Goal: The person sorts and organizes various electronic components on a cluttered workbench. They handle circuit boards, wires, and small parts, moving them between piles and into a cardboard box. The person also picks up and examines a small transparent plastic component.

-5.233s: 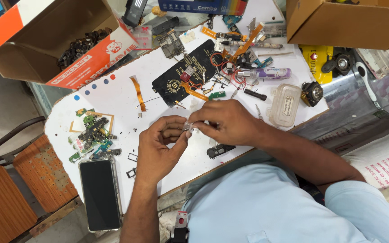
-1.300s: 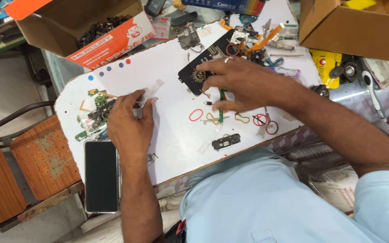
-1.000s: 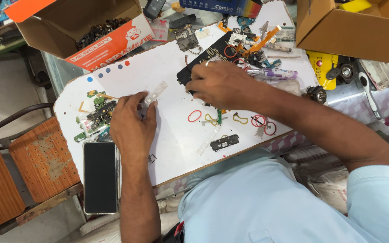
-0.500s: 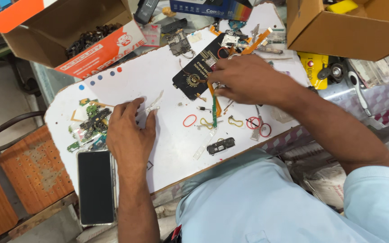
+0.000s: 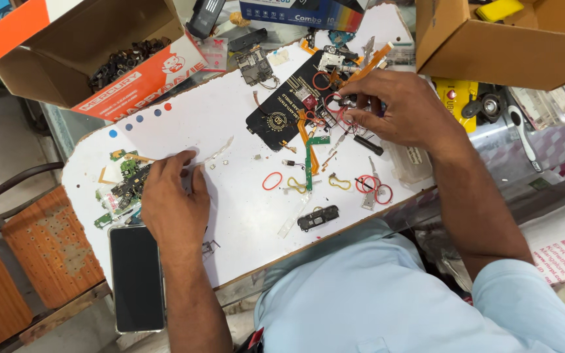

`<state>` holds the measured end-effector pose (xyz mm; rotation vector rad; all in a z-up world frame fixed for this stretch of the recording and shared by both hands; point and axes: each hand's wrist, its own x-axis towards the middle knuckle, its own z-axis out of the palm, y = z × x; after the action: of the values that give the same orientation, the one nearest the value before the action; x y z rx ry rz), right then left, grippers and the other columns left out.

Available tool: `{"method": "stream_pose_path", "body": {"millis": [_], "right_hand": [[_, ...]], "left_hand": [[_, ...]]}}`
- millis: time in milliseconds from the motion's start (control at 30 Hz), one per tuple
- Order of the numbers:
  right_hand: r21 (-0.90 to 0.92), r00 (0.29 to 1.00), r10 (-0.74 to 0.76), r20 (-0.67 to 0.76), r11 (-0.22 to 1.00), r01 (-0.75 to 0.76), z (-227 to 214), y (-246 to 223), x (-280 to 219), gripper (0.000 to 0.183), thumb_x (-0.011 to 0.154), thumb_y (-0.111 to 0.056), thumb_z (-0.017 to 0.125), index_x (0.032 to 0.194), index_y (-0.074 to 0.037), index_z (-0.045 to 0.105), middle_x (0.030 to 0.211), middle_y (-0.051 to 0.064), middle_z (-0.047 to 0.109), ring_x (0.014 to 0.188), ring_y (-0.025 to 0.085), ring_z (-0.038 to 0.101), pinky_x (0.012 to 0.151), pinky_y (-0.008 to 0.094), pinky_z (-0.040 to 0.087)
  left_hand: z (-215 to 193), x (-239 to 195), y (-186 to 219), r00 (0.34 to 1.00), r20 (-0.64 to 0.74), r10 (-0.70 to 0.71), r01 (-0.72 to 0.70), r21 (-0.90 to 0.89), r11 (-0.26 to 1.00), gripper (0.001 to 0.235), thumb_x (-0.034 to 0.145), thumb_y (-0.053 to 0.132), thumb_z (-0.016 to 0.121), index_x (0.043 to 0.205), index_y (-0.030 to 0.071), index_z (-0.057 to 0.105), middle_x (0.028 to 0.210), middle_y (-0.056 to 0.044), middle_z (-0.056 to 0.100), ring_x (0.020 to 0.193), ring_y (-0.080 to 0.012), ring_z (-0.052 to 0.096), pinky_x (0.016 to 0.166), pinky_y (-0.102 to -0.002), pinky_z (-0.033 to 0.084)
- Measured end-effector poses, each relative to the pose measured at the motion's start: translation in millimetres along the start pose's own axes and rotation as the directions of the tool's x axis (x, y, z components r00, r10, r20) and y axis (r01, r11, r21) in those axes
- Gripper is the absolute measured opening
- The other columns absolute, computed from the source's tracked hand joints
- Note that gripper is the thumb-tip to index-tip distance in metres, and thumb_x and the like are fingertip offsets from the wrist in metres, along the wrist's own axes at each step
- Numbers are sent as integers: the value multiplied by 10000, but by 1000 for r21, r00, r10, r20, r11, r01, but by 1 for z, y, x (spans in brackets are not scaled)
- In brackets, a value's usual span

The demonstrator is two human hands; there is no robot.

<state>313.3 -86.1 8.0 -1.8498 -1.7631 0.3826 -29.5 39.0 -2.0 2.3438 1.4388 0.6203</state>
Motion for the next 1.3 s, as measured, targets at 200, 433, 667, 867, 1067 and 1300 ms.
{"method": "stream_pose_path", "body": {"millis": [200,433,667,867,1067,1300], "right_hand": [[-27,998,-23,-51,999,21,-4,6,-4,394,904,-265,829,1239,-81,729,1051,116,726,819,247,707,731,363,568],[-77,975,224,1,972,-223,-15,22,-12,532,882,-301,801,1361,-115,666,1194,155,623,1104,343,620,961,446,490],[-140,996,77,-34,987,-81,-9,21,-9,585,881,-370,796,1368,-89,636,1371,155,509,1228,391,546,1012,486,458],[-38,989,106,107,994,-102,-11,17,-11,385,894,-302,764,1234,-127,722,1310,121,547,1151,320,598,957,448,494],[44,983,67,170,996,-76,-11,18,-13,256,910,-193,705,1154,-130,744,1241,54,630,1136,267,641,948,404,528],[-88,990,123,71,989,-117,6,8,1,399,931,-300,728,1282,-112,699,1198,106,597,1096,310,621,927,448,511]], "left_hand": [[6,0,-7,1000,-18,-9,11,94,996,121,940,123,786,1050,107,739,941,-97,697,843,-310,681,732,-425,538],[5,-1,-1,999,-38,7,-5,39,999,188,947,129,787,1092,52,695,961,-83,694,799,-240,686,733,-386,534],[0,0,15,1000,-17,-22,21,-67,997,314,918,134,836,1181,26,702,975,-103,682,753,-205,668,691,-340,522],[3,0,20,999,28,44,-41,-105,994,309,885,119,849,1151,33,715,940,-92,688,749,-189,676,684,-328,531],[3,2,23,987,75,141,-132,-110,985,306,853,128,859,1118,58,724,913,-65,689,753,-188,677,657,-332,529],[4,1,29,980,107,165,-154,-102,983,313,844,148,861,1115,69,728,913,-62,689,756,-185,684,626,-335,532]]}}
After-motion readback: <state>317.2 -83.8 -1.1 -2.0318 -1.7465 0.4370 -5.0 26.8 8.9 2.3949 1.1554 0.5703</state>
